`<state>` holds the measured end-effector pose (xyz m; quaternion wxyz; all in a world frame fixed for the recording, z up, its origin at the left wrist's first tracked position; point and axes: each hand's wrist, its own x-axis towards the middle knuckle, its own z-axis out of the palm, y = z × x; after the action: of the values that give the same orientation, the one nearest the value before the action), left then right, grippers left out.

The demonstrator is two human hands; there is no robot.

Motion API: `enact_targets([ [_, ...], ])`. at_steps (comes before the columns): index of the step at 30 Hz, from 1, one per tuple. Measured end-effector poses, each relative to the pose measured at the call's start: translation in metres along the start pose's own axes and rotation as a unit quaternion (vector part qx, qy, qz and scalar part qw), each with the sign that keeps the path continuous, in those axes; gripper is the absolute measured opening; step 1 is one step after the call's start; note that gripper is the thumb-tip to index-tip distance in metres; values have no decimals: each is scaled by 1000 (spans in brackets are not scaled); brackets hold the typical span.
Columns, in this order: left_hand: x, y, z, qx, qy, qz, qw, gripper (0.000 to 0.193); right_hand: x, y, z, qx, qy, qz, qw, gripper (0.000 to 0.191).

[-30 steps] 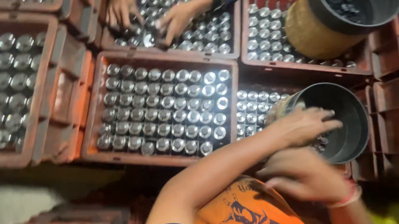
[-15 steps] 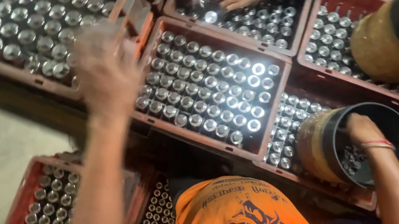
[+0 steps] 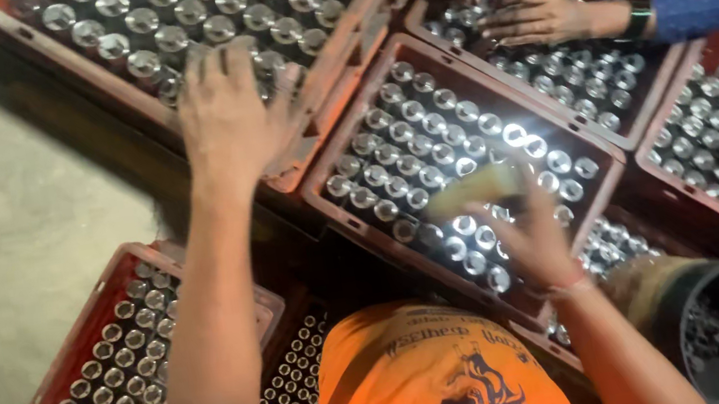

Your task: The person repeatedly rubs small cylindrical metal parts with a cloth to polish their surfaces. They handle the parts one at a time, picking them from a crate, polishing them, and placing them back. Another person works nearby on a separate crate.

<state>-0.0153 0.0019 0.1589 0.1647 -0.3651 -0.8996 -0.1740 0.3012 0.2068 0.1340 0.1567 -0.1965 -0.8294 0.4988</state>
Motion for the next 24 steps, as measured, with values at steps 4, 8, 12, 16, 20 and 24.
enact_targets([
  [4,2,-5,-5,-24,-29,-29,999,64,47,-8,74,46,42,-180,982,64],
  [8,9,-5,-12,-30,-23,-36,999,60,80,-13,126,122,16,-177,976,56],
  [12,15,-4,-24,-85,-13,-43,995,53,99,-11,147,-116,-52,-148,981,59],
  [16,24,-7,-28,-86,-34,-32,995,52,113,-6,149,115,82,-159,977,59],
  [20,31,-8,-29,-93,-54,-40,993,52,125,-1,143,-179,-59,-132,973,41],
  [24,33,-10,-30,-107,-62,-36,992,54,137,3,133,6,111,-99,989,52],
])
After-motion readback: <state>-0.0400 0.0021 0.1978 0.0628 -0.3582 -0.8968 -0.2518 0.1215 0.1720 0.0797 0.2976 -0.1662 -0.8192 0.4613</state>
